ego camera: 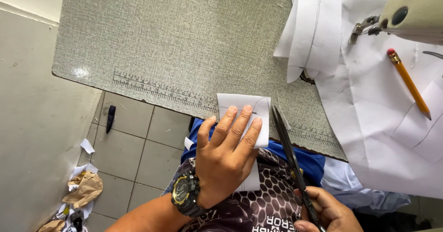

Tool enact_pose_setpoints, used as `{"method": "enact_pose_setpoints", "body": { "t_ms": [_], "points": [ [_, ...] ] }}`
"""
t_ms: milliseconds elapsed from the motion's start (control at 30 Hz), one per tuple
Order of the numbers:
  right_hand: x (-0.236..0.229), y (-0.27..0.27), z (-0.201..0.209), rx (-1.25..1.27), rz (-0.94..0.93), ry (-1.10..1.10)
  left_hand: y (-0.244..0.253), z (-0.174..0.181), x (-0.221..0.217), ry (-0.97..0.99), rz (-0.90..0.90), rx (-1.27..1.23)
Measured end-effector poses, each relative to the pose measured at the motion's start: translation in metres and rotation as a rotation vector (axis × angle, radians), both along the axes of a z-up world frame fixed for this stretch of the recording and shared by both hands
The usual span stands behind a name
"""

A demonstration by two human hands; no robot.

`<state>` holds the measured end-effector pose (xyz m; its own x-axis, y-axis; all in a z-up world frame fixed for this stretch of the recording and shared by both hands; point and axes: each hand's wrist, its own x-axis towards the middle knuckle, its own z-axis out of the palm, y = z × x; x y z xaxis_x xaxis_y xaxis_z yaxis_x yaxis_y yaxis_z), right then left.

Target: Cutting fabric or paper patterns for sewing garments.

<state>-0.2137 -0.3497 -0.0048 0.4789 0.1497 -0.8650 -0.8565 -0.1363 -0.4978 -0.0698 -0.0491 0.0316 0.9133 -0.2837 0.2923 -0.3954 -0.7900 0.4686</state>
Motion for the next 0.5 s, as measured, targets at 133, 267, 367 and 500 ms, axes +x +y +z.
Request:
{"method": "enact_pose_setpoints", "body": {
  "t_ms": [133, 267, 367, 500],
  "points": [
    [0.015, 0.020, 0.016, -0.133, 0.137, -0.094, -0.009, 0.007, 0.000, 0.016, 0.042, -0.093],
    [0.019, 0.024, 0.020, -0.134, 0.059, -0.059, -0.015, -0.002, -0.001, 0.015, 0.062, -0.107],
    [0.008, 0.005, 0.011, -0.127, 0.095, -0.046, -0.017, -0.006, -0.002, 0.007, 0.107, -0.104],
    [-0.022, -0.038, -0.018, 0.039, 0.119, -0.063, -0.021, -0.023, -0.011, 0.007, 0.134, -0.071]
  ]
}}
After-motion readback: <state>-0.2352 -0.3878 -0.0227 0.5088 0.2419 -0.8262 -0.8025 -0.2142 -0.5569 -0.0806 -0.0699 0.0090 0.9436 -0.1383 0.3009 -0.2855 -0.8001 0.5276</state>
